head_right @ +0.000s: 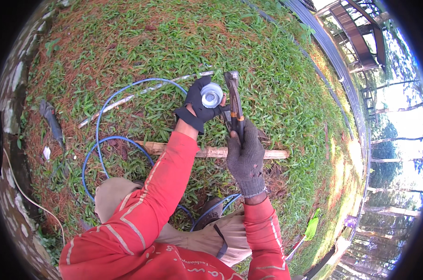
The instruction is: The person welds metal pipes and components outdoors on the grass. The person uses a welding tool to join sections of pipe, then manipulates a round metal component using pliers and a hammer.
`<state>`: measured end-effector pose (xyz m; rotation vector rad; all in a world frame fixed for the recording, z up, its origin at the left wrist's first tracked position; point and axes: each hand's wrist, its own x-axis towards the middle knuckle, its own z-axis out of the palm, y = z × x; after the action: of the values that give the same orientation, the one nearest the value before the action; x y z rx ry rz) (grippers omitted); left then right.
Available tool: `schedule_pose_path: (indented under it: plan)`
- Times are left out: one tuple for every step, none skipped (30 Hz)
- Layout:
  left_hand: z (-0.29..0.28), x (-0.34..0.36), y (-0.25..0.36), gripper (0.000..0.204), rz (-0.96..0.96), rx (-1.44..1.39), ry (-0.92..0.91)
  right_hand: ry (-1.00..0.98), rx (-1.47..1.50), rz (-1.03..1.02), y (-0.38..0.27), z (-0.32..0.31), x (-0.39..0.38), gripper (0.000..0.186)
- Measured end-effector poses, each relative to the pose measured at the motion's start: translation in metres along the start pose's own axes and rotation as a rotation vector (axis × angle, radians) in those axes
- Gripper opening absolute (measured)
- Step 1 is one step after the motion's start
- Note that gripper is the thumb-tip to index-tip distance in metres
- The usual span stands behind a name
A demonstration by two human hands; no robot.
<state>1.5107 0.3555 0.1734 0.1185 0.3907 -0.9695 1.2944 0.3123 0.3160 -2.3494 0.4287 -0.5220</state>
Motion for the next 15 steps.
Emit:
schedule_pose_path:
  plan:
    - [-0.001, -0.001, -0.001, 0.029, 0.020, 0.009, -0.028, -0.025, -0.052, 0.008, -0.002, 0.002, 0.000, 0.037]
    - [-0.004, 0.002, 0.003, 0.029, 0.023, 0.011, -0.030, -0.051, -0.100, 0.011, -0.005, 0.003, 0.002, 0.036]
    - [-0.007, 0.005, 0.007, 0.028, 0.002, -0.018, -0.033, -0.138, -0.152, 0.007, 0.003, 0.004, 0.004, 0.036]
    - [-0.010, 0.008, 0.011, 0.027, -0.018, -0.046, -0.036, -0.137, -0.150, 0.003, 0.008, 0.006, 0.003, 0.036]
    - [-0.013, 0.005, 0.007, 0.022, 0.024, -0.010, 0.016, -0.141, -0.139, -0.069, 0.013, 0.008, 0.002, 0.037]
    - [-0.012, 0.006, 0.005, 0.022, 0.022, -0.012, 0.018, -0.144, -0.128, -0.143, 0.015, 0.008, 0.001, 0.038]
    - [-0.011, 0.007, 0.002, 0.021, 0.004, 0.007, -0.038, -0.146, -0.130, -0.140, 0.015, 0.005, -0.001, 0.038]
    - [-0.014, 0.008, 0.006, 0.020, -0.002, 0.031, -0.092, -0.126, -0.086, -0.062, 0.003, 0.003, 0.000, 0.039]
    - [-0.016, 0.010, 0.011, 0.019, -0.014, 0.055, -0.183, -0.105, -0.041, 0.016, -0.005, 0.003, 0.001, 0.040]
    - [-0.018, 0.011, 0.016, 0.019, -0.003, 0.058, -0.179, -0.111, -0.032, 0.011, -0.006, 0.007, 0.002, 0.040]
    - [-0.014, 0.012, 0.012, 0.019, 0.013, 0.082, -0.158, -0.080, -0.090, -0.052, -0.003, 0.006, 0.002, 0.040]
    - [-0.011, 0.013, 0.009, 0.019, 0.029, 0.106, -0.137, -0.049, -0.147, -0.116, -0.001, 0.005, 0.002, 0.040]
    - [-0.010, 0.011, 0.007, 0.018, -0.001, 0.047, -0.087, -0.047, -0.155, -0.113, 0.003, 0.004, 0.002, 0.040]
    - [-0.009, 0.011, 0.005, 0.018, 0.000, 0.047, -0.087, -0.090, -0.173, -0.121, 0.008, 0.005, 0.001, 0.040]
    - [-0.007, 0.012, 0.003, 0.019, 0.009, 0.070, 0.022, -0.133, -0.191, -0.127, 0.012, 0.005, 0.000, 0.040]
